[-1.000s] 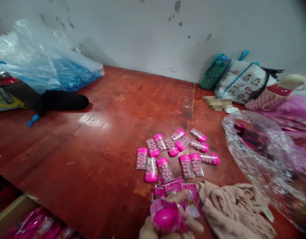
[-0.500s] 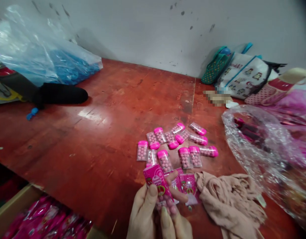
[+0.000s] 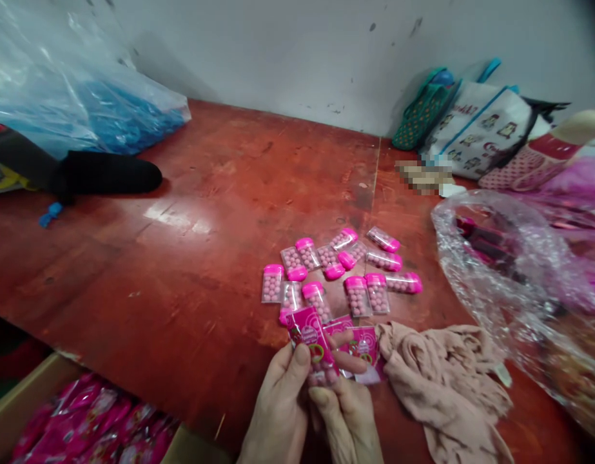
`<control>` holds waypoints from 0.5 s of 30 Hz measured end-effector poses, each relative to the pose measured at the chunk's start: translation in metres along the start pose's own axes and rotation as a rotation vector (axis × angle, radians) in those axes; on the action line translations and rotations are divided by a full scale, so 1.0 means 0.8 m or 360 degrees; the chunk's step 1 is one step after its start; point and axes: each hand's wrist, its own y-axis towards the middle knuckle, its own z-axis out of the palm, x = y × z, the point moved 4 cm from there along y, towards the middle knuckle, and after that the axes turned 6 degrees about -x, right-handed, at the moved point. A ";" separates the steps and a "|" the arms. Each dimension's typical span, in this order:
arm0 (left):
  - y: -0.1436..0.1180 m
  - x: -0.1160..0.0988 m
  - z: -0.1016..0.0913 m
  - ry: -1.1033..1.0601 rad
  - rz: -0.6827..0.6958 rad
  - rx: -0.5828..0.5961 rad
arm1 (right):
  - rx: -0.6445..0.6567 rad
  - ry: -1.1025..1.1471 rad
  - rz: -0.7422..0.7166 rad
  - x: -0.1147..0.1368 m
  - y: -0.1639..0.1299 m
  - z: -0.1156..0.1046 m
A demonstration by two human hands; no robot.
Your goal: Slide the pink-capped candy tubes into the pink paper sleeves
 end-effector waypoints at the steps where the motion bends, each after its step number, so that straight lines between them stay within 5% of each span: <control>1: 0.000 0.000 0.000 0.0029 0.0004 -0.0002 | -0.0001 0.0018 -0.0017 0.001 0.001 -0.001; 15: -0.003 -0.005 -0.013 0.0112 0.0030 -0.0019 | -0.0005 -0.0148 -0.0101 0.022 -0.004 0.006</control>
